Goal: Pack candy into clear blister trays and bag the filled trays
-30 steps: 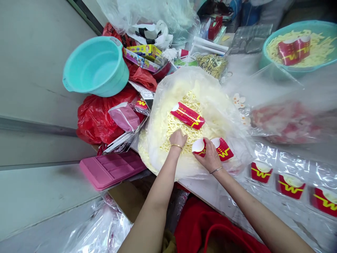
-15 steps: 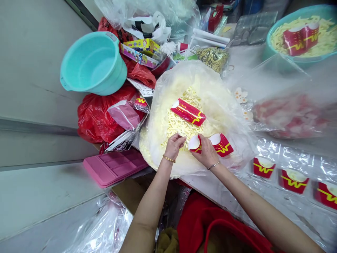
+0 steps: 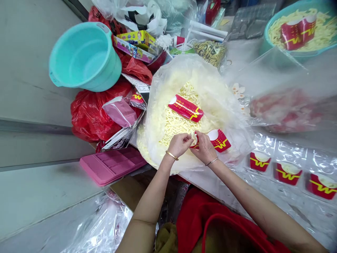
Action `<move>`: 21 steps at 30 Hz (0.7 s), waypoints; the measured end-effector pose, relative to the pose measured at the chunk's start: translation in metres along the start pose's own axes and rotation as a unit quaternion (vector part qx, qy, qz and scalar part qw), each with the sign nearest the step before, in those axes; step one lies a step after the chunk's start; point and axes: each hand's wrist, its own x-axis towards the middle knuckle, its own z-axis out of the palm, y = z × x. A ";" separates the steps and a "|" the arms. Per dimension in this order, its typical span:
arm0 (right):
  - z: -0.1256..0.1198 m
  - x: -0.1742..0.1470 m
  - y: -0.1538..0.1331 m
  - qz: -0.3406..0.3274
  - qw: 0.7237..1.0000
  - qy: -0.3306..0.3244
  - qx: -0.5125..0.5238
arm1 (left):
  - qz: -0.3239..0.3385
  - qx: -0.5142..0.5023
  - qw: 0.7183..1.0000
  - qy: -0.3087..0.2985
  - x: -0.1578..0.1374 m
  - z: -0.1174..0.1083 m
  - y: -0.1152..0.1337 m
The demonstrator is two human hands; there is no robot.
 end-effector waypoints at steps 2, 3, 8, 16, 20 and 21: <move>0.000 -0.002 0.001 -0.012 1.000 -0.006 -0.007 | 0.000 0.073 0.997 0.023 -0.002 0.011 0.007; 0.000 -0.003 0.002 -0.021 1.000 -0.010 -0.009 | 0.002 0.109 0.994 0.026 -0.003 0.017 0.010; -0.001 -0.012 0.010 -0.028 0.999 -0.016 -0.003 | 0.036 0.084 0.995 -0.031 0.000 0.026 0.004; -0.003 -0.014 0.018 0.023 0.999 -0.020 0.014 | -0.071 0.289 0.949 0.100 0.042 -0.005 -0.063; -0.003 -0.012 0.018 0.037 0.999 -0.019 0.022 | -0.047 0.220 0.967 0.117 0.049 -0.002 -0.083; -0.003 -0.011 0.018 0.042 0.999 -0.019 0.024 | -0.036 0.167 0.976 0.133 0.048 -0.003 -0.086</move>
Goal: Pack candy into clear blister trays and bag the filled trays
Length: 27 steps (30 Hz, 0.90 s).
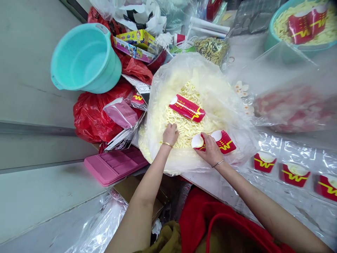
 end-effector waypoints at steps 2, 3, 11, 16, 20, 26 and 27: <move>0.000 0.001 0.000 0.007 1.000 0.000 0.006 | -0.012 -0.137 0.990 0.030 -0.005 -0.002 -0.004; 0.000 0.002 0.000 0.009 1.000 0.001 0.009 | -0.025 -0.209 0.977 0.039 -0.008 -0.004 -0.005; 0.002 0.005 0.000 0.015 1.000 -0.001 0.018 | -0.095 -0.426 0.898 0.061 -0.015 0.001 0.000; 0.002 0.004 -0.001 0.014 1.000 -0.001 0.016 | -0.003 -0.174 0.983 0.053 0.004 0.004 0.010; 0.002 0.004 -0.001 0.015 1.000 -0.002 0.011 | -0.046 -0.072 0.996 0.005 0.009 0.009 0.019; 0.001 0.006 0.001 0.010 1.000 -0.005 0.008 | -0.133 -0.314 0.940 -0.017 -0.008 0.001 0.022; 0.001 0.006 0.001 0.012 1.000 -0.004 0.007 | -0.145 -0.358 0.922 -0.026 -0.012 -0.004 0.023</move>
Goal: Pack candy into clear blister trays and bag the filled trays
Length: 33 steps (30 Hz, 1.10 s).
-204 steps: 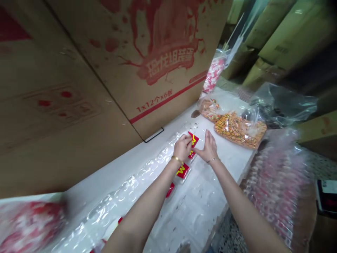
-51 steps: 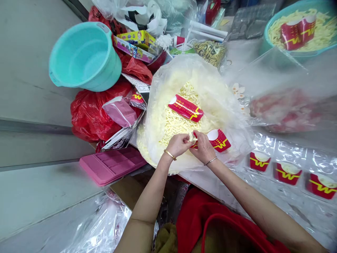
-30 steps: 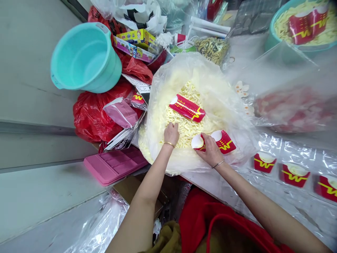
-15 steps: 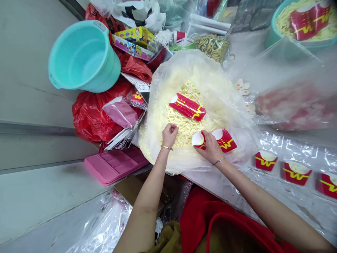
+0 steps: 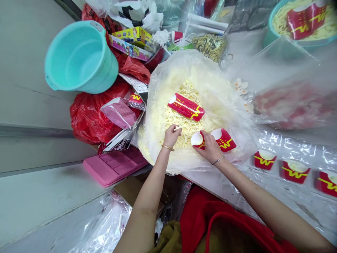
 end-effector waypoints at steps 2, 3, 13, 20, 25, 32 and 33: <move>0.001 0.002 -0.003 0.001 1.000 0.000 -0.002 | -0.042 -0.134 0.990 -0.035 -0.012 -0.005 0.009; 0.003 0.003 -0.006 -0.001 1.000 0.001 -0.003 | -0.063 -0.198 0.977 -0.054 -0.019 -0.006 0.014; 0.002 0.002 -0.019 -0.017 0.999 0.006 -0.027 | 0.059 -0.042 0.992 -0.103 -0.044 0.010 0.026; 0.001 -0.001 -0.016 -0.018 1.000 0.003 -0.022 | 0.071 -0.033 0.997 -0.025 -0.045 0.023 0.017; 0.005 -0.002 -0.019 -0.001 1.000 0.005 -0.012 | 0.146 0.075 0.986 -0.005 -0.058 0.033 0.026; 0.007 -0.011 -0.006 0.013 0.999 0.040 0.032 | 0.214 0.126 0.963 -0.101 -0.083 0.047 0.034; 0.007 -0.012 -0.004 0.013 0.998 0.042 0.035 | 0.221 0.118 0.962 -0.109 -0.081 0.045 0.033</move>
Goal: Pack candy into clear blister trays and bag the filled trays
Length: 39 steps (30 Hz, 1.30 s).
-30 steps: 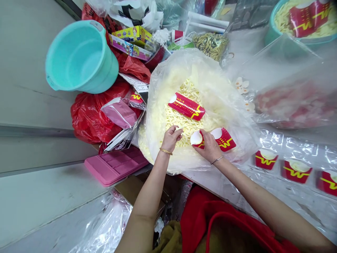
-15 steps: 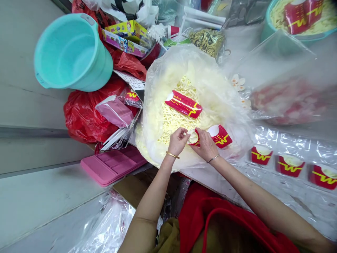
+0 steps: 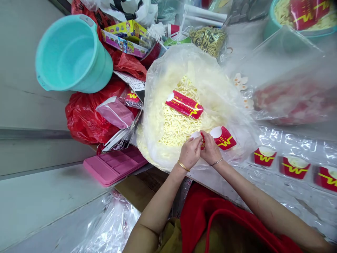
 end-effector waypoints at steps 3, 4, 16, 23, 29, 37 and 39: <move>0.001 -0.001 0.002 0.003 1.000 0.002 0.001 | -0.023 0.012 0.998 0.055 0.013 -0.015 -0.019; 0.001 0.000 0.002 0.006 1.000 0.003 -0.001 | -0.047 0.055 0.994 0.080 0.020 -0.020 -0.028; 0.000 0.002 0.003 0.018 1.000 -0.010 -0.001 | -0.254 -0.068 0.952 0.155 0.056 -0.037 -0.089; 0.002 0.004 0.002 0.018 1.000 -0.017 -0.012 | -0.262 -0.264 0.923 0.101 0.035 -0.046 -0.063; 0.003 0.008 -0.007 0.017 0.999 -0.024 -0.036 | -0.224 -0.226 0.945 0.077 0.021 -0.030 -0.030; -0.008 -0.008 -0.003 -0.104 0.993 -0.034 -0.044 | -0.079 0.159 0.980 -0.086 0.000 -0.016 0.012; -0.013 -0.014 0.002 -0.095 0.995 -0.032 -0.031 | -0.072 0.058 0.992 -0.090 0.001 -0.020 0.006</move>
